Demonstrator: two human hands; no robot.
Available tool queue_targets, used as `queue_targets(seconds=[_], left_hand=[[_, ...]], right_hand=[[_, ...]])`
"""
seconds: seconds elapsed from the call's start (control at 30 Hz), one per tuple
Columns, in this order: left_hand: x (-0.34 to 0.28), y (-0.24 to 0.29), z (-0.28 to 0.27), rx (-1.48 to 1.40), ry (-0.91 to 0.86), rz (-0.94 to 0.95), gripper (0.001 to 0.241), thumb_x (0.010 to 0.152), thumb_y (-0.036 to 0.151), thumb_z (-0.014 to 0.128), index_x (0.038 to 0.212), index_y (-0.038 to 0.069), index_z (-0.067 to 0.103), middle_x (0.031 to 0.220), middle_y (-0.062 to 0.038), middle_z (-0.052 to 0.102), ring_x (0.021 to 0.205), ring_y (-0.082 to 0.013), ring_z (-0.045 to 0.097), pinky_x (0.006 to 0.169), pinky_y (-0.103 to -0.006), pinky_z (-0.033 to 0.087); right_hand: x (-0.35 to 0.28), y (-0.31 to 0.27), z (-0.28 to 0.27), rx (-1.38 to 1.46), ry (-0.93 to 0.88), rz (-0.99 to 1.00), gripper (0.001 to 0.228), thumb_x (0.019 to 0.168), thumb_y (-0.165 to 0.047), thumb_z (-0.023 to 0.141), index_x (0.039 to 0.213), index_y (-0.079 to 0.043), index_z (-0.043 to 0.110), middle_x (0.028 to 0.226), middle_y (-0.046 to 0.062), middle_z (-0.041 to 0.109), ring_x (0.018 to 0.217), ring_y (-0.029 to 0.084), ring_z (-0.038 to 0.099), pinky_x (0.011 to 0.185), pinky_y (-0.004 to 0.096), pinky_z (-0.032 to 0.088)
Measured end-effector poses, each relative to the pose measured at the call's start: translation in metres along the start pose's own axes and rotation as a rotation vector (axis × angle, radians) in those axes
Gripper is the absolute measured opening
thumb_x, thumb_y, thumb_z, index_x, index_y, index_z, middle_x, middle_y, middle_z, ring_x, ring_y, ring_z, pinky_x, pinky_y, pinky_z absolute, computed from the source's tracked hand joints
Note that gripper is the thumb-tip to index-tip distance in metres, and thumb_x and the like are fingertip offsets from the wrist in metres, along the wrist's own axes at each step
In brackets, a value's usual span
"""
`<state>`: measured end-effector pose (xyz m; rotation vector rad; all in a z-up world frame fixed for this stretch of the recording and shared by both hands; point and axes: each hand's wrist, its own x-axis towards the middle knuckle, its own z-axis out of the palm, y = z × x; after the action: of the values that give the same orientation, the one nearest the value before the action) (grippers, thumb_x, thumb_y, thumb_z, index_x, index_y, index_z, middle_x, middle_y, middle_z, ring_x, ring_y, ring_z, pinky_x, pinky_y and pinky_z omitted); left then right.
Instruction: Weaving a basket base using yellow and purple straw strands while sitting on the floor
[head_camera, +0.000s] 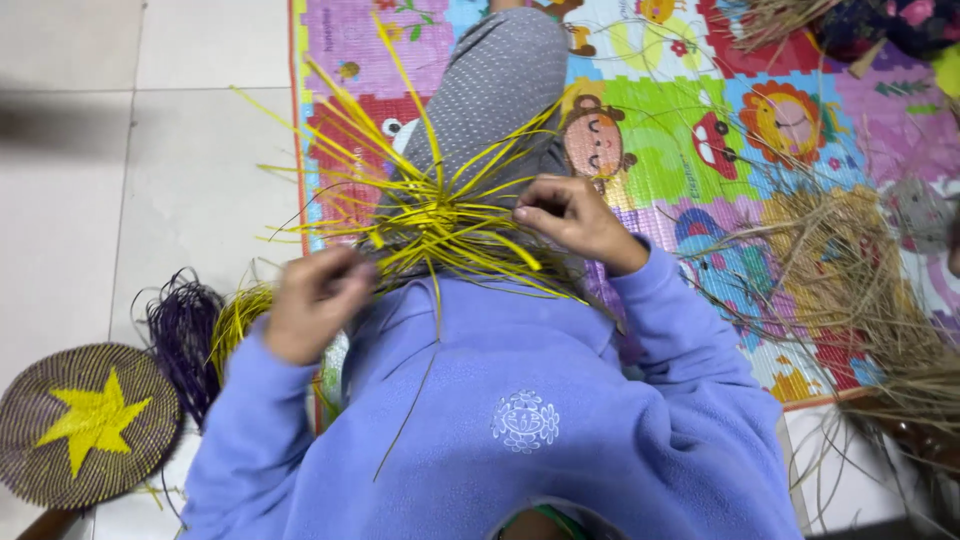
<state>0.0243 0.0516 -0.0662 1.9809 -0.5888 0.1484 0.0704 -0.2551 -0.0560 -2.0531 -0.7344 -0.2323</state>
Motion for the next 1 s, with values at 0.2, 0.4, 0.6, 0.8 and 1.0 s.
queue_targets(seconds=[0.2,0.4,0.6,0.8,1.0], left_hand=[[-0.043,-0.02,-0.081,-0.448,0.298,-0.391,0.006,0.083,0.005,0.046,0.084,0.006,0.052,0.066,0.0,0.049,0.049,-0.003,0.037,0.046,-0.0134,0.03],[-0.065,-0.035,-0.112,-0.359,0.438,-0.508,0.011,0.09,0.009,0.047,0.081,0.014,0.052,0.064,0.005,0.048,0.047,-0.0012,0.036,0.044,-0.0123,0.033],[-0.076,-0.039,-0.118,-0.397,0.642,-0.564,0.005,0.088,0.015,0.045,0.091,0.015,0.049,0.068,0.007,0.045,0.051,0.0002,0.032,0.052,-0.0128,0.033],[-0.049,0.004,-0.052,-0.094,0.286,-0.415,0.01,0.083,-0.003,0.05,0.091,-0.003,0.056,0.081,-0.009,0.058,0.066,-0.0115,0.049,0.063,-0.0191,0.04],[0.014,0.06,0.018,0.081,0.079,0.113,0.008,0.078,0.006,0.057,0.081,0.002,0.063,0.07,-0.015,0.062,0.062,-0.0306,0.059,0.054,-0.0369,0.047]], right_hand=[[-0.022,0.02,-0.038,0.594,-0.251,0.531,0.005,0.079,-0.009,0.056,0.076,-0.006,0.059,0.063,-0.002,0.055,0.05,0.002,0.042,0.044,0.014,0.03],[-0.027,0.022,-0.052,0.584,-0.28,0.498,0.006,0.079,-0.008,0.054,0.076,-0.004,0.057,0.061,0.0,0.053,0.05,0.004,0.043,0.044,0.016,0.035],[-0.025,0.013,-0.075,0.402,-0.304,0.414,0.007,0.08,-0.008,0.054,0.079,-0.003,0.058,0.065,0.002,0.057,0.055,0.006,0.048,0.047,0.017,0.037],[-0.01,-0.033,-0.094,-1.177,0.554,-0.034,0.016,0.074,-0.002,0.071,0.089,0.0,0.066,0.099,0.013,0.055,0.09,0.025,0.048,0.081,0.037,0.029],[0.003,-0.068,0.014,-0.223,0.2,-0.39,0.021,0.081,-0.018,0.056,0.098,-0.004,0.058,0.098,0.01,0.058,0.095,0.029,0.053,0.094,0.042,0.032]])
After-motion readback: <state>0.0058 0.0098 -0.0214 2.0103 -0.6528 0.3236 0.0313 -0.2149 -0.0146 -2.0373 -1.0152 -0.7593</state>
